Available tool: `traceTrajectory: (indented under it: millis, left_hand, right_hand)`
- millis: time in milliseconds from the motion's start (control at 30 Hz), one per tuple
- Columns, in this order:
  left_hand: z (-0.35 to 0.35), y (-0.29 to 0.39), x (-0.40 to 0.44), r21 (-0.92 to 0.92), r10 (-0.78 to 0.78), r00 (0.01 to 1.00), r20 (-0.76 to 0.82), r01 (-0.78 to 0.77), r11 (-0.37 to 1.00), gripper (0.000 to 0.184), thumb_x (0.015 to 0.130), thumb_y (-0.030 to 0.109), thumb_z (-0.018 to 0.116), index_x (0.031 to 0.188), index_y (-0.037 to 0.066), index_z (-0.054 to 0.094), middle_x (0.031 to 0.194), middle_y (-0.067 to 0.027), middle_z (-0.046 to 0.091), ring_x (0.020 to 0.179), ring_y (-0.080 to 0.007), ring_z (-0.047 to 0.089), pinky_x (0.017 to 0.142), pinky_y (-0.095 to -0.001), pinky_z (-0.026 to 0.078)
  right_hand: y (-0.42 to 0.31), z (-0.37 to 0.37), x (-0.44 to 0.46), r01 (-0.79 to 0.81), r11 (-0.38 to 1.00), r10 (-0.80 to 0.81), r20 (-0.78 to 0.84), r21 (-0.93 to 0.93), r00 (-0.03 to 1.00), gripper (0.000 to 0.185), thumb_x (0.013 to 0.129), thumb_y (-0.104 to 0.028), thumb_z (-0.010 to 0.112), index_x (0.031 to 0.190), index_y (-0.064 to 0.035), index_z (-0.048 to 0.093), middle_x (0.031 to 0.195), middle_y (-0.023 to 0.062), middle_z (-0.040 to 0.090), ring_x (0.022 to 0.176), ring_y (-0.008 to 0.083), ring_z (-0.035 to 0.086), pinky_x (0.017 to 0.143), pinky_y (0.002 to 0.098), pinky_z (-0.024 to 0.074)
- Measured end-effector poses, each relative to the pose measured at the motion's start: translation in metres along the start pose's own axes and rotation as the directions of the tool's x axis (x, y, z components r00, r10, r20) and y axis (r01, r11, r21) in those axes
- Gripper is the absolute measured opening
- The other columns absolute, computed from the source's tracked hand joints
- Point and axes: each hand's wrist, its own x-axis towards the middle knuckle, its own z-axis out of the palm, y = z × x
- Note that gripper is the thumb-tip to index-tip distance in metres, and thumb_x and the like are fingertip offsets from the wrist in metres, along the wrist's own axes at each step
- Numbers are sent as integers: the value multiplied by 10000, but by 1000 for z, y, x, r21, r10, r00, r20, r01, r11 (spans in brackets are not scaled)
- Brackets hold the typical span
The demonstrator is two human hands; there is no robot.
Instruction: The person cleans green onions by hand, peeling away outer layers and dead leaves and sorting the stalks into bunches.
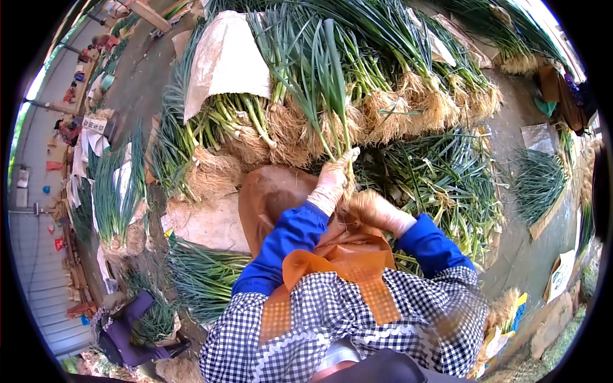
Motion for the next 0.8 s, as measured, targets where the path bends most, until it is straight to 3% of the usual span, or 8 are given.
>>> traceTrajectory:
  millis: [133,200,267,467,567,667,733,800]
  left_hand:
    - [-18,-3,18,21,84,992,97,-87,996,305,860,229,607,1090,29,620,1032,-31,637,833,-76,562,669,-201,448]
    - [-12,-6,16,19,38,995,97,-40,999,286,854,234,621,1065,41,632,959,-22,644,609,-65,518,461,-206,413]
    - [-6,-12,13,-35,71,985,157,-66,997,317,864,226,606,1124,45,598,1035,-42,631,726,-92,561,517,-208,474]
    - [-23,-16,22,-64,154,956,251,-142,988,363,869,250,594,1142,10,577,1160,-81,586,993,-144,556,863,-319,462]
    - [-22,-9,12,-36,89,975,202,-83,996,363,863,278,602,1144,48,590,1167,-39,593,1071,-119,523,873,-290,390]
    - [-19,6,0,0,67,976,207,-68,998,356,881,291,566,1157,69,589,1183,-2,587,1079,-88,512,816,-240,370]
    - [-20,6,-2,-1,102,954,281,-106,994,378,894,299,542,1179,52,571,1219,-33,561,1108,-114,499,860,-256,375]
    - [-19,3,-3,20,100,936,337,-113,993,417,898,298,534,1214,25,537,1226,-59,540,1071,-125,498,864,-229,398]
  right_hand:
    - [14,-16,-24,-341,925,378,344,-165,860,135,802,-181,568,877,-87,631,839,114,642,756,306,625,657,392,498]
    - [3,-31,-19,-380,817,517,-260,434,815,230,826,-271,615,875,-47,629,863,120,645,789,283,621,677,329,494]
    - [-5,-33,7,-219,670,599,-342,709,724,223,820,-240,624,895,-31,621,813,134,622,751,294,603,663,326,486]
    - [-6,-22,34,-217,953,300,-551,211,779,142,774,-198,617,685,-94,579,636,108,557,610,291,581,554,392,460]
    - [-19,-29,36,-181,983,160,-343,-30,925,143,675,-246,610,598,-137,558,588,73,556,562,282,576,489,374,445]
    - [-39,-36,11,81,983,-56,-153,163,987,113,680,-284,590,625,-186,595,619,66,591,578,249,595,519,334,473]
    - [-20,-31,9,-402,827,526,-288,394,800,187,823,-283,591,773,-105,623,707,78,616,649,220,601,601,311,487]
    - [-11,-44,23,-95,525,625,-307,846,718,252,870,-273,571,969,-43,601,810,64,625,726,143,575,656,283,464]
